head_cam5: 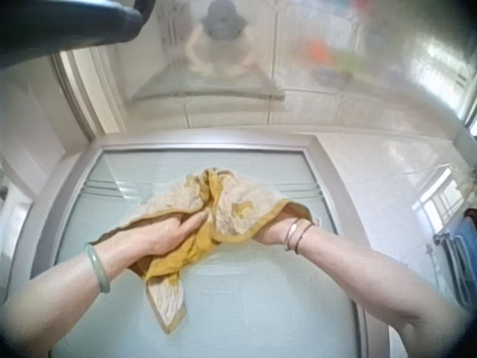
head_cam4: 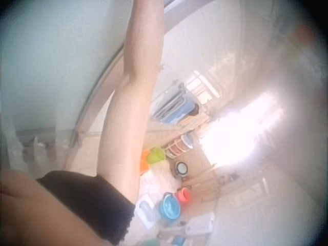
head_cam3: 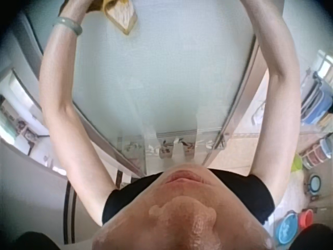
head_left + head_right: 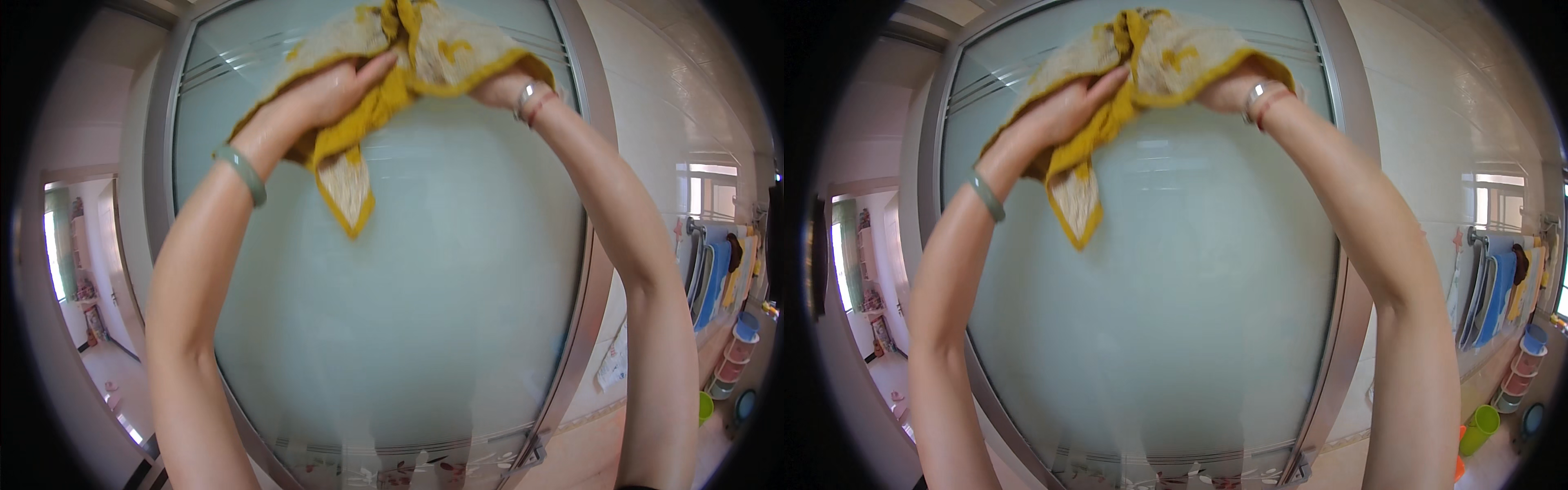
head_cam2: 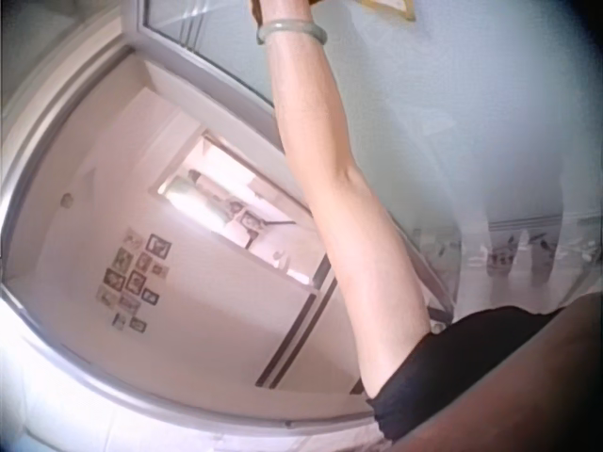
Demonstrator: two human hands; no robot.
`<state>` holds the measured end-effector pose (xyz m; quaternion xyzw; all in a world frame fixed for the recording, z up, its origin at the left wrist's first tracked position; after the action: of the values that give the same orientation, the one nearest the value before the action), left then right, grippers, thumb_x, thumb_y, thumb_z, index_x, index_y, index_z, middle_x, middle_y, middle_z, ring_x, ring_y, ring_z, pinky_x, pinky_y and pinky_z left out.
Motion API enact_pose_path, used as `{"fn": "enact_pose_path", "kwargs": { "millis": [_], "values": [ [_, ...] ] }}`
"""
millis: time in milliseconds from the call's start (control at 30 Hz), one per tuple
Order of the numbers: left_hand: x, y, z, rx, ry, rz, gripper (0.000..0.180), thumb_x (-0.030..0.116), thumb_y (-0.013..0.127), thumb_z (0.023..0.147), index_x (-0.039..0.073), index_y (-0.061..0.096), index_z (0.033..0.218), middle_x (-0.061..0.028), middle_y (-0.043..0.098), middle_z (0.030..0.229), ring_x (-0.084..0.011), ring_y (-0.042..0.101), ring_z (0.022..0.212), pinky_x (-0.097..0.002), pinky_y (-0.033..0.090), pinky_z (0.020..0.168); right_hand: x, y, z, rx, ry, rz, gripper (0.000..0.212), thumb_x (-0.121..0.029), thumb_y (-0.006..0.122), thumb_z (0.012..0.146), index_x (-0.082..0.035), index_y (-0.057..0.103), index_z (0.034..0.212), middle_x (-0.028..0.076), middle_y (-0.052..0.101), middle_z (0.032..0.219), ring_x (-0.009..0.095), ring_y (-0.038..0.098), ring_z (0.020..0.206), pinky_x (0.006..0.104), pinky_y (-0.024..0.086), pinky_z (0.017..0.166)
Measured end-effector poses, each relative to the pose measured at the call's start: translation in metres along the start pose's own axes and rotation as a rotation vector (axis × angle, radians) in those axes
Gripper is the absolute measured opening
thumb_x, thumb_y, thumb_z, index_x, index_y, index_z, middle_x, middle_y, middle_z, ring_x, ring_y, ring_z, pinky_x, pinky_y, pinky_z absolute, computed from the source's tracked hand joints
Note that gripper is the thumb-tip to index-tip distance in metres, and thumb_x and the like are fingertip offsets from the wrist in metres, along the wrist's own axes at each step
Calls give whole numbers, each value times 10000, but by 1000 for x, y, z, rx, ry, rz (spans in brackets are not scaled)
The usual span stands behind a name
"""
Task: The person washes a blue cloth in a blue basin of water, wrings it out, and then uses a yellow cloth to wipe a glass shower door. The person scrubs the cloth in the water and then wipes the glass surface in broad strokes.
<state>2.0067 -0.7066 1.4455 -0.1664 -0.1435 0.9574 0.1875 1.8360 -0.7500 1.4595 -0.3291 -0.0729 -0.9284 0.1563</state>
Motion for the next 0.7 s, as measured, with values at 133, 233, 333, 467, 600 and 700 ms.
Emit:
{"fn": "enact_pose_path", "kwargs": {
  "millis": [133,233,333,467,600,700],
  "values": [
    [-28,-13,51,57,-12,206,625,578,350,1004,45,617,1191,-179,666,1020,-298,634,879,-379,487,864,28,12,47,32,174,-2,466,-397,512,960,-189,503,1377,36,518,1431,223,487,1299,355,393,1065],
    [-72,-21,85,95,47,269,582,533,336,1025,43,621,1160,-199,657,958,-297,626,807,-392,491,837,32,10,70,63,239,56,462,-392,516,956,-188,508,1371,39,523,1425,227,489,1296,358,394,1065],
    [-18,-25,65,115,-30,202,617,503,315,1015,7,538,1306,-246,573,1297,-376,532,1209,-396,392,1041,39,18,65,45,270,57,458,-387,520,952,-188,514,1365,42,527,1419,231,491,1292,361,394,1064],
    [-34,-28,84,48,-103,244,617,482,275,1025,-8,547,1284,-265,600,1239,-407,558,1162,-432,405,1029,37,7,72,90,283,59,452,-380,525,947,-187,521,1356,47,532,1412,236,493,1287,364,395,1063],
    [-39,-20,81,99,-87,243,623,464,267,1026,-38,576,1226,-283,596,1232,-414,554,1168,-442,403,1031,29,8,67,111,272,62,447,-372,530,942,-186,528,1348,51,538,1405,242,495,1283,368,395,1063],
    [-23,-11,61,151,-36,184,547,432,335,1009,5,563,1265,-247,575,1286,-403,533,1199,-438,408,1033,23,14,53,115,254,44,443,-367,533,938,-185,534,1342,54,542,1399,246,497,1279,371,396,1062]
  ]
}}
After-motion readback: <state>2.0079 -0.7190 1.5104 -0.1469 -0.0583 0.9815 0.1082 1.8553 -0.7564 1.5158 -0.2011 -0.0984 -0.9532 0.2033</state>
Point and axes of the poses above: each hand's wrist, its own z-axis towards the middle knuckle, its own y-axis out of the palm, x = y × z, the point moved 7 cm from there along z, towards the middle knuckle
